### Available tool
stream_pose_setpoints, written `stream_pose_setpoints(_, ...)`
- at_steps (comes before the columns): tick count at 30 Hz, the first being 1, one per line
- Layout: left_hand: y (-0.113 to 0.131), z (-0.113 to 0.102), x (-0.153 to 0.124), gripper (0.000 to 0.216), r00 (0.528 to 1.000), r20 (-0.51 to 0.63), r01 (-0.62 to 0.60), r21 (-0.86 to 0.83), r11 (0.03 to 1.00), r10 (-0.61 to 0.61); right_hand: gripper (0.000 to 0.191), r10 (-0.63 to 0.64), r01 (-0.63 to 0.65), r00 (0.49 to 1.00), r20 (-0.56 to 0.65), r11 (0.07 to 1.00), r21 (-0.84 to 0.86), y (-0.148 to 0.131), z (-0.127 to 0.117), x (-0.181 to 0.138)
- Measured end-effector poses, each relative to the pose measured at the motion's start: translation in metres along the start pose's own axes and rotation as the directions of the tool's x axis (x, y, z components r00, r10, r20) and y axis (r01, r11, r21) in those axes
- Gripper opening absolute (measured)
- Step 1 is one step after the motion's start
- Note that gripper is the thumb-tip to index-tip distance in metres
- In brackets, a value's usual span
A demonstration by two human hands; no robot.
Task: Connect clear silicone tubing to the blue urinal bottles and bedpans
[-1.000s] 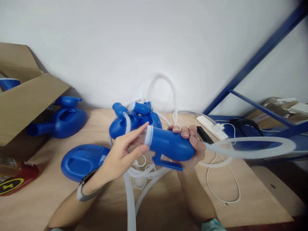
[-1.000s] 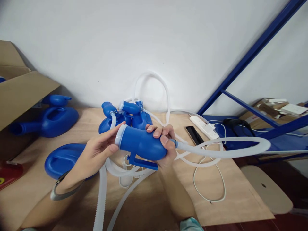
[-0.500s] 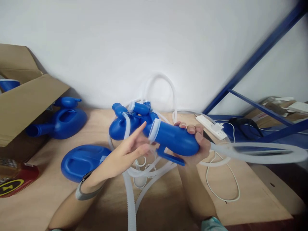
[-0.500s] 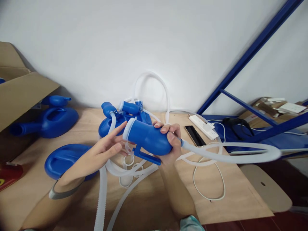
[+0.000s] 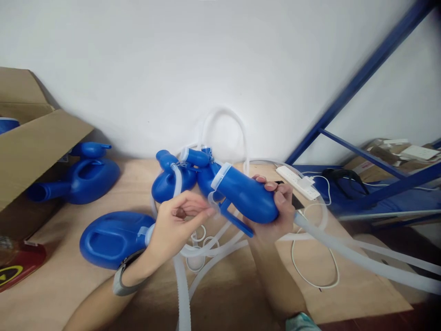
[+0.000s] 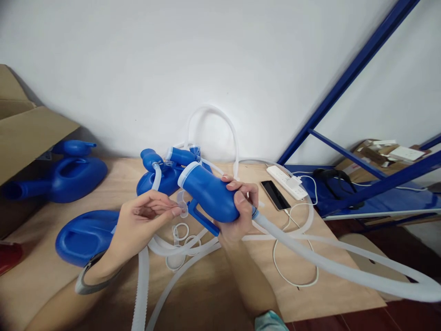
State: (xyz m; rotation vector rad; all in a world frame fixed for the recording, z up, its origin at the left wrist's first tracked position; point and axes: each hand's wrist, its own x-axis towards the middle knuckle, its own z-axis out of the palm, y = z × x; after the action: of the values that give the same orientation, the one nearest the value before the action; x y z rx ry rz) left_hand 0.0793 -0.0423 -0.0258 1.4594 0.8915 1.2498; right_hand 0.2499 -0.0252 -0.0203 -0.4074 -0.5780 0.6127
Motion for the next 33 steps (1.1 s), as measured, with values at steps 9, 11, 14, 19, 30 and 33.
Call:
stream_pose_setpoints(9, -0.009, 0.003, -0.005, 0.006, 0.941, -0.220, -0.189, 0.289, 0.938, 0.257, 0.003, -0.012, 0.016, 0.995, 0.098, 0.999, -0.039, 0.001, 0.000, -0.013)
stream_pose_setpoints(11, -0.009, 0.006, -0.006, 0.005, 0.940, -0.237, -0.189, 0.241, 0.952, 0.246, 0.007, -0.004, 0.009, 0.994, 0.106, 0.999, -0.051, 0.000, 0.000, -0.016)
stream_pose_setpoints(14, -0.006, 0.008, -0.005, 0.004, 0.956, -0.230, -0.154, 0.132, 0.979, 0.181, 0.012, -0.042, 0.047, 0.995, 0.092, 0.997, -0.053, -0.001, -0.001, -0.017)
stream_pose_setpoints(19, -0.005, 0.007, -0.001, 0.013, 0.988, -0.142, -0.063, -0.055, 0.997, 0.054, 0.009, -0.104, 0.109, 0.990, 0.094, 0.993, -0.050, 0.003, -0.004, -0.015)
stream_pose_setpoints(30, -0.009, 0.013, 0.001, 0.019, 0.957, -0.185, -0.260, -0.199, 0.945, 0.224, 0.011, 0.020, -0.020, 0.999, -0.038, 1.000, 0.021, -0.004, 0.003, -0.011)
stream_pose_setpoints(33, -0.013, 0.010, 0.008, 0.021, 0.966, -0.153, -0.239, -0.241, 0.941, 0.206, 0.015, 0.127, -0.122, 0.988, -0.084, 0.991, 0.062, -0.007, 0.004, -0.006)
